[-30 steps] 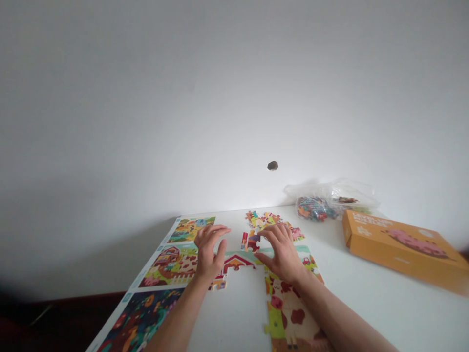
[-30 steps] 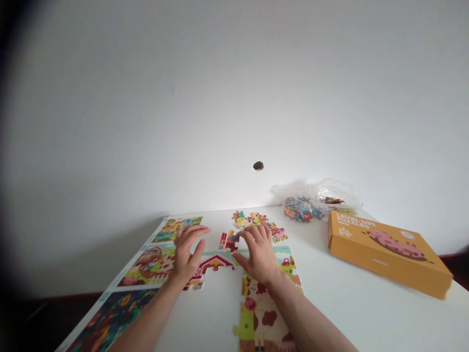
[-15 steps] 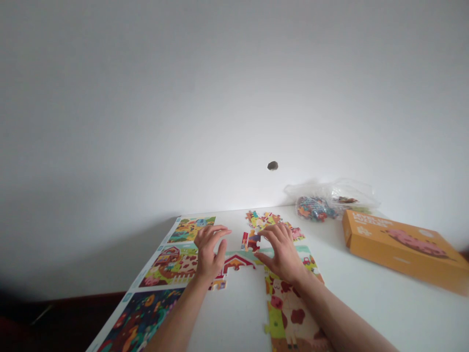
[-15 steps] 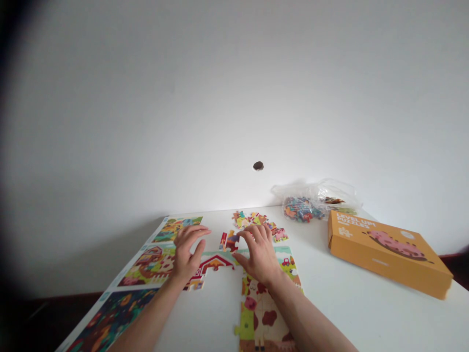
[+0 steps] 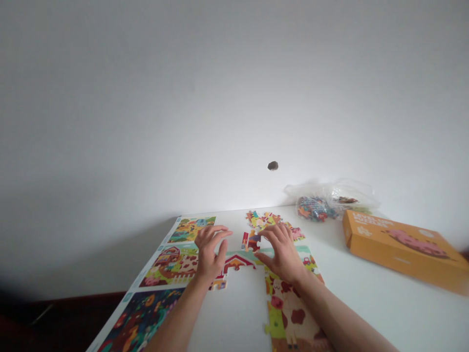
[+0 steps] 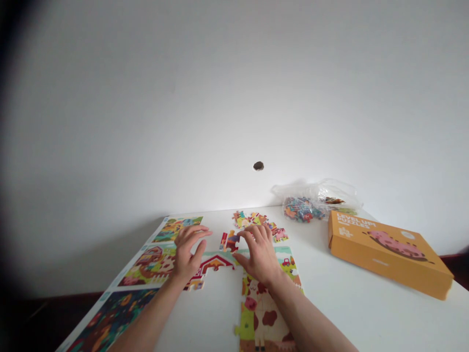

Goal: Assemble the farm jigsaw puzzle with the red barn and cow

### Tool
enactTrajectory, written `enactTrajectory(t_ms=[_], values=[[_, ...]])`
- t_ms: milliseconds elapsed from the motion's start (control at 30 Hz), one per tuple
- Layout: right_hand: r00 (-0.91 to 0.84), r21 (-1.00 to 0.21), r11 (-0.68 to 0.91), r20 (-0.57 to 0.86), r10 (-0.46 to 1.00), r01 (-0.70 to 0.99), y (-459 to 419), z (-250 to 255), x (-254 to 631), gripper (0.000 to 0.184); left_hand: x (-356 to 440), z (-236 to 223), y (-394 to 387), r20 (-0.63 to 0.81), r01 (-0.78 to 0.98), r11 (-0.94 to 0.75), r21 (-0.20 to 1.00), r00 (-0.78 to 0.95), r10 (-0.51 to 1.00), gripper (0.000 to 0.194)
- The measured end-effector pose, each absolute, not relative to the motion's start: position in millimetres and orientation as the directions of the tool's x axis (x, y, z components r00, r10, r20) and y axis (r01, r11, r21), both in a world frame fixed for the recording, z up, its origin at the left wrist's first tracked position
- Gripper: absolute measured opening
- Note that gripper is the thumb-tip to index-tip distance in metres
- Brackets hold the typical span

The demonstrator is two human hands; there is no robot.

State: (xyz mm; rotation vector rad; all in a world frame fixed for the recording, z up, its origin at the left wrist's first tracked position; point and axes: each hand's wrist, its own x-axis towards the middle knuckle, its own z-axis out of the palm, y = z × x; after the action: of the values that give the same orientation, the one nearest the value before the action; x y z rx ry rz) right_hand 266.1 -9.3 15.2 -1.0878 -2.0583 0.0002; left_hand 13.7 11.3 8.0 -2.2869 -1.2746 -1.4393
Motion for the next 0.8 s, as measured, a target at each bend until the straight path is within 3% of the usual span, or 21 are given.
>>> enactTrajectory(t_ms=[800], values=[[-0.322, -0.357, 0.628, 0.625, 0.711, 0.692, -10.1, 16.4, 266.5, 0.038, 13.4, 6.0, 11.6, 0.79, 0.723, -0.619, 0.307, 0.17, 0.59, 0.022]])
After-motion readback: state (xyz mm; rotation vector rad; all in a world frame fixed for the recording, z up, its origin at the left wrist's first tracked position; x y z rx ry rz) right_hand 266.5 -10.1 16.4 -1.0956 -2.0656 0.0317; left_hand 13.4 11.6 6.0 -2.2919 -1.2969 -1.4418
